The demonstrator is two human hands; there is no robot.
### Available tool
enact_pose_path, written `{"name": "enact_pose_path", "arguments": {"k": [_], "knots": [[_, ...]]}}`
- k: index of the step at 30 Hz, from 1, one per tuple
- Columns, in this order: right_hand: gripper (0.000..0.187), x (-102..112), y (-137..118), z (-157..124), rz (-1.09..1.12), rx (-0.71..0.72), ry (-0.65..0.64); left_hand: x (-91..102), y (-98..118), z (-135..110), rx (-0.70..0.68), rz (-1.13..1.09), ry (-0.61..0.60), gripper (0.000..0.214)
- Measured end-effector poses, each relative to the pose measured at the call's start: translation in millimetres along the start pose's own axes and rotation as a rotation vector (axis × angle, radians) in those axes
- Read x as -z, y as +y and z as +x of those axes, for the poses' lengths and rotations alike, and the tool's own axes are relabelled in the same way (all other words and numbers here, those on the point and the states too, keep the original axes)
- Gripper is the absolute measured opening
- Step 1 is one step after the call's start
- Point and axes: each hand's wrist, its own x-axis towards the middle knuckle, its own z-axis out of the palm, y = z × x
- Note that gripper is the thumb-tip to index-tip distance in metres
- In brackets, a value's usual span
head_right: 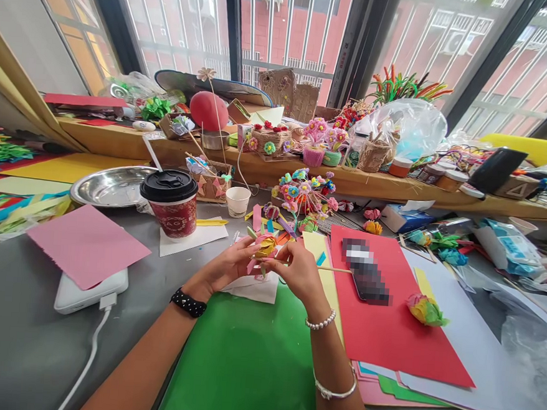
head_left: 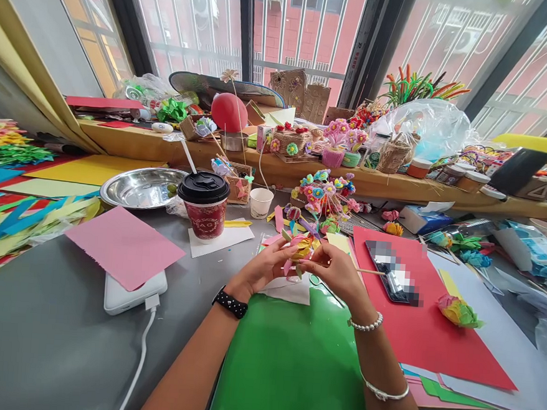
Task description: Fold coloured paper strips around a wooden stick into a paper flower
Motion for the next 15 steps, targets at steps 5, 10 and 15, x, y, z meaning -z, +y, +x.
{"name": "enact_pose_path", "arguments": {"k": [5, 10, 15], "knots": [[0.034, -3.1, 0.8, 0.9, 0.026, 0.065, 0.070, -0.3, 1.8, -1.0, -0.005, -0.009, 0.012, 0.017], [0.030, -3.0, -0.3, 1.7, -0.005, 0.162, 0.110, -0.6, 2.5, -1.5, -0.019, -0.004, 0.016, 0.020], [0.029, -0.5, -3.2, 2.1, -0.051, 0.237, 0.143, -8.4, 7.4, -5.1, -0.142, 0.032, 0.022, 0.047]]}}
